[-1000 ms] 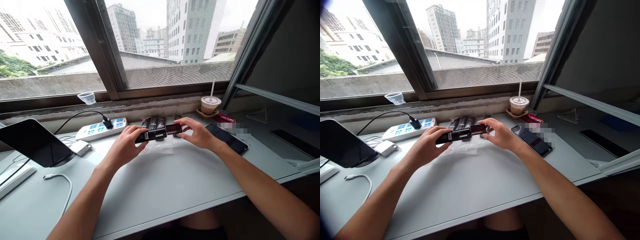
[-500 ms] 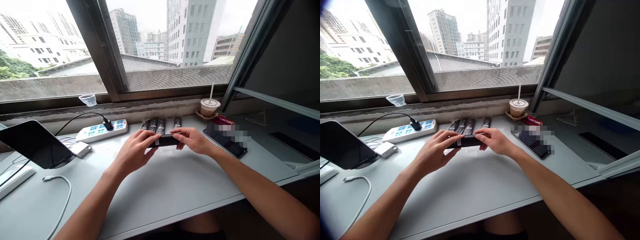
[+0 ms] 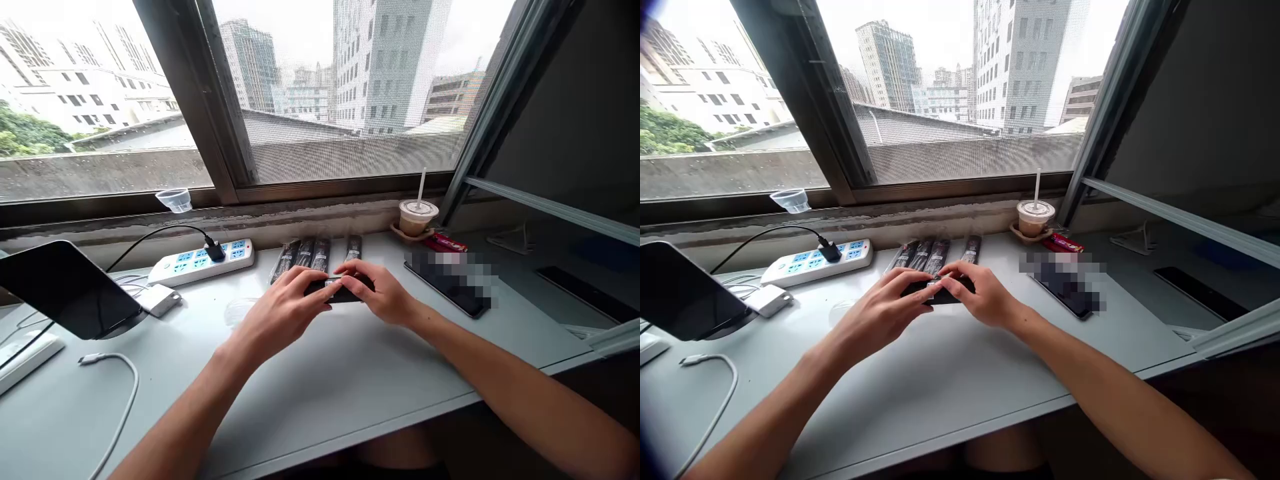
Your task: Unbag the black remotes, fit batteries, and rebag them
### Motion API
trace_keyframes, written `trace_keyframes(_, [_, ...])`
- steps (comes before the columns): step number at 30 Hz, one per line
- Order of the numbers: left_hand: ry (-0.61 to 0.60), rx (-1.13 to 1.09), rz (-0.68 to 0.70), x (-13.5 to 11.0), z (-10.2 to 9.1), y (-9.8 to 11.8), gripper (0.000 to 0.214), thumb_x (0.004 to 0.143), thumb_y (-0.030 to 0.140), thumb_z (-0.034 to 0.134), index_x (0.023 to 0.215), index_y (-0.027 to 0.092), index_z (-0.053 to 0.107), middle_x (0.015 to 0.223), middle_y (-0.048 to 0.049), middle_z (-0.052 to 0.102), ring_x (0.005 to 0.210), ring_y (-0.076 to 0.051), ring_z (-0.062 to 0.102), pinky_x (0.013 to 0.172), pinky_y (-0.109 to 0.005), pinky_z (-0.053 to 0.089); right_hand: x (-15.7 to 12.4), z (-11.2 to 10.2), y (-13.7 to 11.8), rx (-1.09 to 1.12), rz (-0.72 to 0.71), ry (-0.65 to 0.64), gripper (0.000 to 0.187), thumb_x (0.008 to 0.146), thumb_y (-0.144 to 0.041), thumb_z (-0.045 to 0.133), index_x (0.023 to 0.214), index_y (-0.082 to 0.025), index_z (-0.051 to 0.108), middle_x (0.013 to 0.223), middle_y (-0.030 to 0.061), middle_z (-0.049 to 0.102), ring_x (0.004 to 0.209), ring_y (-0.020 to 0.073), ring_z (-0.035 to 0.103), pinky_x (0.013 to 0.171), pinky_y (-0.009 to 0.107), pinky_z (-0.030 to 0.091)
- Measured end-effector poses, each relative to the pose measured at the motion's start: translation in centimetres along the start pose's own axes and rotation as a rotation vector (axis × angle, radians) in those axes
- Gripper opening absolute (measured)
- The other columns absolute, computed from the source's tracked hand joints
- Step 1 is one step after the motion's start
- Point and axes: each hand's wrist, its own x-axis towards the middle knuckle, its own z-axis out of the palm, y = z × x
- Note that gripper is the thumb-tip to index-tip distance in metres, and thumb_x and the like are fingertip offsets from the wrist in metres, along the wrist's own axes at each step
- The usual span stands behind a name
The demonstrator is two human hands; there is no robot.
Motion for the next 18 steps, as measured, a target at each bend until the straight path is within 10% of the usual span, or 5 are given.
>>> trace_keyframes(4, [0.187, 0.069, -0.066, 0.7, -0.2, 0.3, 0.045, 0.104, 0.020, 0.061, 0.147, 0.036, 0.059, 0.140, -0.0066, 0.068, 0.139, -0.031, 0.054, 0.118, -0.059, 0.046, 0.7, -1.6, 0.4, 0.282, 0.174, -0.065, 0.039, 0.091, -0.050, 0.078, 0.118, -0.022, 0.078, 0.112, 0.0066, 0.080, 0.103, 0.0258, 0.074, 0.087, 0.036, 0.057])
trace_keyframes(7, [0.310, 0.092, -0.096, 0.6, -0.5, 0.1, 0.033, 0.101, 0.027, 0.067, 0.134, 0.032, 0.067, 0.138, -0.0081, 0.069, 0.140, -0.032, 0.054, 0.119, -0.056, 0.046, 1.4, -3.1, 0.9, 0.453, 0.278, 0.117, 0.037, 0.081, -0.047, 0.088, 0.099, -0.019, 0.074, 0.093, 0.0040, 0.077, 0.079, 0.0191, 0.072, 0.071, 0.030, 0.054])
trace_keyframes(12, [-0.176, -0.001, -0.128, -1.3, 0.2, -1.7, 0.053, 0.098, 0.039, 0.071, 0.148, 0.027, 0.058, 0.141, -0.0114, 0.067, 0.123, -0.032, 0.066, 0.104, -0.049, 0.057, 1.8, -4.8, 1.6, 0.461, 0.301, 0.203, 0.063, 0.076, -0.037, 0.091, 0.130, -0.021, 0.063, 0.093, 0.0035, 0.075, 0.081, 0.0181, 0.069, 0.068, 0.029, 0.055])
trace_keyframes(15, [-0.361, -0.007, -0.261, -2.2, 0.5, -2.6, 0.059, 0.102, 0.035, 0.065, 0.158, 0.028, 0.049, 0.147, -0.0106, 0.064, 0.120, -0.032, 0.069, 0.097, -0.045, 0.059, 1.5, -4.9, 1.8, 0.353, 0.300, 0.131, 0.116, 0.077, -0.030, 0.091, 0.169, -0.030, 0.020, 0.114, 0.0072, 0.073, 0.088, 0.0200, 0.071, 0.069, 0.031, 0.060])
trace_keyframes(18, [-0.422, 0.000, -0.337, -2.2, 0.1, -2.8, 0.056, 0.105, 0.032, 0.056, 0.161, 0.032, 0.046, 0.149, -0.0081, 0.064, 0.117, -0.032, 0.071, 0.092, -0.042, 0.059, 1.1, -4.6, 1.9, 0.311, 0.360, 0.110, 0.145, 0.075, -0.028, 0.092, 0.168, -0.043, -0.018, 0.140, 0.0110, 0.062, 0.088, 0.0200, 0.074, 0.078, 0.042, 0.067])
